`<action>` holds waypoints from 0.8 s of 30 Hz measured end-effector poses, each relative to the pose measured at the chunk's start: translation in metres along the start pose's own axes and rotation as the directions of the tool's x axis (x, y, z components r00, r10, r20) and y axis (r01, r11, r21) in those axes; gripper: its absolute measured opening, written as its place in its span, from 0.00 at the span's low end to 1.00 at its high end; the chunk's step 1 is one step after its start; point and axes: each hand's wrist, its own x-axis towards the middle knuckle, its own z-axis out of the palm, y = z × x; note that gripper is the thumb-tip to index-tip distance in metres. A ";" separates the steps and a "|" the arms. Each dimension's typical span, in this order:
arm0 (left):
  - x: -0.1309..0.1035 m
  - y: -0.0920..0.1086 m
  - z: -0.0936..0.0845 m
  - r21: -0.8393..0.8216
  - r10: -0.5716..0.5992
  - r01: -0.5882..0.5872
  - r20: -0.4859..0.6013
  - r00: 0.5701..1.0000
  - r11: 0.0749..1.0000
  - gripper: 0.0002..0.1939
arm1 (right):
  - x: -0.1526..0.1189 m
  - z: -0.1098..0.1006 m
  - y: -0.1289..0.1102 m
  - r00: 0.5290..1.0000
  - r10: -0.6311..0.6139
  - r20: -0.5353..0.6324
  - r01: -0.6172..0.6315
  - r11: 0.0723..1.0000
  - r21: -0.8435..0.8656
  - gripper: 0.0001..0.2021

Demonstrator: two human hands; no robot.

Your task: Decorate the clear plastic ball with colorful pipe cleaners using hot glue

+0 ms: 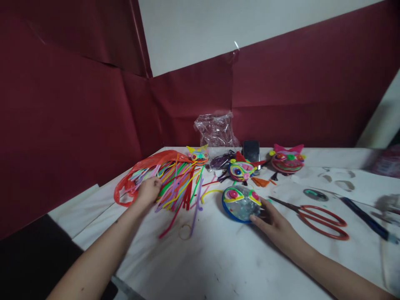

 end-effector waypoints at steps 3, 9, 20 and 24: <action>-0.014 0.030 -0.007 -0.122 0.045 -0.055 -0.082 0.996 0.991 0.12 | -0.001 0.002 -0.006 1.000 -0.006 0.003 0.006 1.000 0.011 0.35; -0.080 0.100 0.001 -0.381 0.227 -0.155 0.152 0.962 0.911 0.09 | 0.000 0.004 -0.011 0.997 -0.072 -0.033 0.074 0.996 0.053 0.29; -0.091 0.094 0.061 -0.438 0.124 -0.029 0.191 0.974 0.898 0.07 | 0.003 0.001 0.010 1.000 -0.006 -0.027 0.007 0.999 0.054 0.31; -0.065 0.066 0.063 -0.356 0.022 0.048 0.190 0.982 0.933 0.07 | 0.003 0.000 0.013 1.000 0.018 -0.013 -0.017 0.999 0.037 0.33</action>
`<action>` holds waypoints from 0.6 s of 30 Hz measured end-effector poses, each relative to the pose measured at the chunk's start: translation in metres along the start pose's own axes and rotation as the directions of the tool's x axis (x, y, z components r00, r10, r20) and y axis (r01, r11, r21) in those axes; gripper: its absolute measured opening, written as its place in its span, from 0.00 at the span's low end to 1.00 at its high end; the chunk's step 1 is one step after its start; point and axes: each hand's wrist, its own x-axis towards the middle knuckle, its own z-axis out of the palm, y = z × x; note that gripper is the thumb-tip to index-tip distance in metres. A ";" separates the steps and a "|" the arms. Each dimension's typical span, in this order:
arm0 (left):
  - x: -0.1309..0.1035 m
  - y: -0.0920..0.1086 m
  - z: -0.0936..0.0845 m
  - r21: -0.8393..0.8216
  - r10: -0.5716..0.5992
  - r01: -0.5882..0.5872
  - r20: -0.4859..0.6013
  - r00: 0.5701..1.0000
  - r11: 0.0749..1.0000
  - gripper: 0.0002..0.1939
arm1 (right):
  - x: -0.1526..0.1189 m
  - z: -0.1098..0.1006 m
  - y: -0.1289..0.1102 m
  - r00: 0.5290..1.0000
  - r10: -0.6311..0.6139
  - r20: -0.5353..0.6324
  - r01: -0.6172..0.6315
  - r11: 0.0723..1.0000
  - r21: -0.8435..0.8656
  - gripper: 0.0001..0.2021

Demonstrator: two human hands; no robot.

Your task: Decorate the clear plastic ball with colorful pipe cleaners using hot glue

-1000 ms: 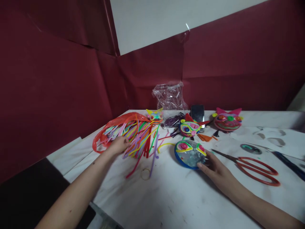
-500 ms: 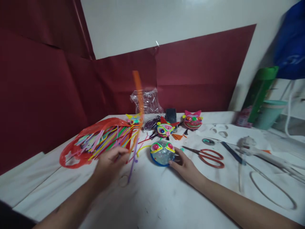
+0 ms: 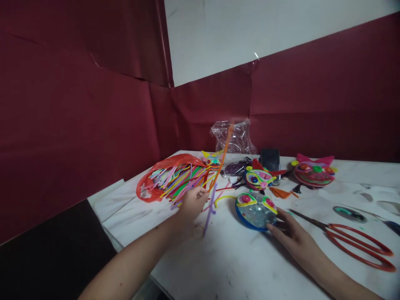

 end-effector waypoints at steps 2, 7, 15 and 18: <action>0.010 -0.013 -0.011 0.061 -0.029 0.029 0.005 1.000 0.998 0.07 | 0.001 0.000 0.001 1.000 0.006 0.000 -0.006 1.000 -0.005 0.34; 0.025 -0.035 -0.035 0.109 -0.094 0.096 -0.028 0.995 0.989 0.12 | 0.001 -0.001 0.004 1.000 -0.019 -0.024 0.018 0.999 -0.044 0.34; 0.025 -0.026 -0.030 -0.058 -0.216 0.222 0.095 0.972 0.973 0.09 | 0.005 -0.002 0.022 0.999 0.000 0.032 0.001 1.000 -0.024 0.38; 0.019 -0.022 -0.019 -0.084 -0.242 0.258 0.162 0.957 0.963 0.12 | 0.005 -0.001 0.022 0.999 0.035 0.011 -0.035 0.999 -0.011 0.38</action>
